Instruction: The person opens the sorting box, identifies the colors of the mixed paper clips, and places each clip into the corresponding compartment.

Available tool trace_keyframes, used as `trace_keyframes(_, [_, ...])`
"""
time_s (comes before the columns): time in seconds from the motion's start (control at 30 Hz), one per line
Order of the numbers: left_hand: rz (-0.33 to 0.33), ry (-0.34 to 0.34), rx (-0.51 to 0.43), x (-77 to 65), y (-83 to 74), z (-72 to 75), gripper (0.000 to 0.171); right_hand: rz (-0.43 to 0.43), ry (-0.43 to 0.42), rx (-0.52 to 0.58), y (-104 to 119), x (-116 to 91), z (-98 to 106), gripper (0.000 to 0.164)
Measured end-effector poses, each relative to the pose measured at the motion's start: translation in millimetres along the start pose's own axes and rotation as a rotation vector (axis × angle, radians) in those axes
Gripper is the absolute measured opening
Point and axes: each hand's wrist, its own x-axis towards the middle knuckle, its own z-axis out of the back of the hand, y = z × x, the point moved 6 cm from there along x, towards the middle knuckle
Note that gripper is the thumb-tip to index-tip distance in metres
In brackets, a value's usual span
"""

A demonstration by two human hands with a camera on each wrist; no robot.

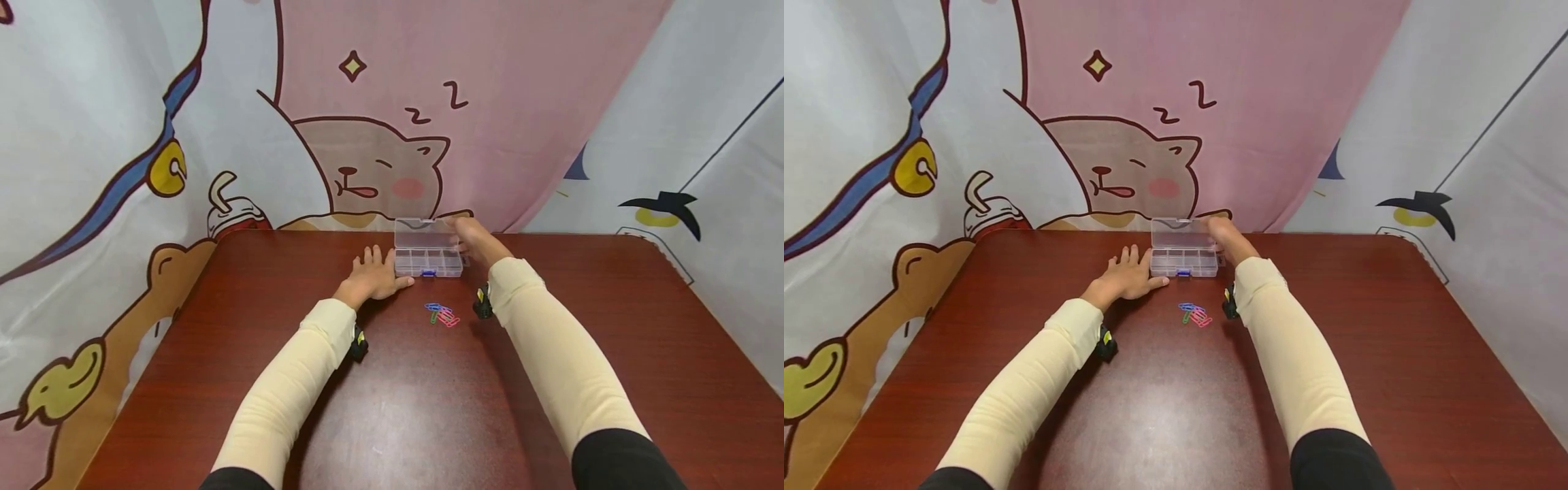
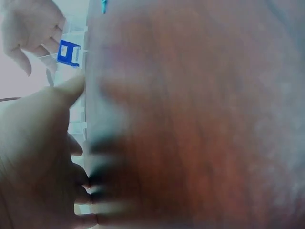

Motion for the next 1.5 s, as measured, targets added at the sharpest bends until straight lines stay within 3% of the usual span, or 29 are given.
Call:
trace_keyframes(0.27, [-0.005, -0.034, -0.151, -2.0, 1.4, 11.0, 0.077, -0.008, -0.003, -0.003, -0.8, -0.2, 3.1, 0.053])
trace_keyframes(0.7, [0.005, -0.074, -0.143, -1.5, 2.5, 8.9, 0.073, 0.018, 0.018, -0.02, -3.7, 0.9, -0.4, 0.054])
trace_keyframes(1.0, [0.011, -0.152, -0.195, -0.9, 3.4, 11.2, 0.068, 0.021, 0.011, -0.041, -6.5, 1.7, -0.7, 0.056])
trace_keyframes(1.23, [-0.01, -0.085, -0.175, -2.2, 3.2, 8.4, 0.066, 0.024, 0.023, -0.044, -6.6, 1.0, -2.2, 0.053])
trace_keyframes(1.5, [-0.019, -0.076, -0.18, -2.4, 4.6, 7.7, 0.065, 0.015, -0.038, -0.057, -5.5, -2.6, -1.4, 0.059])
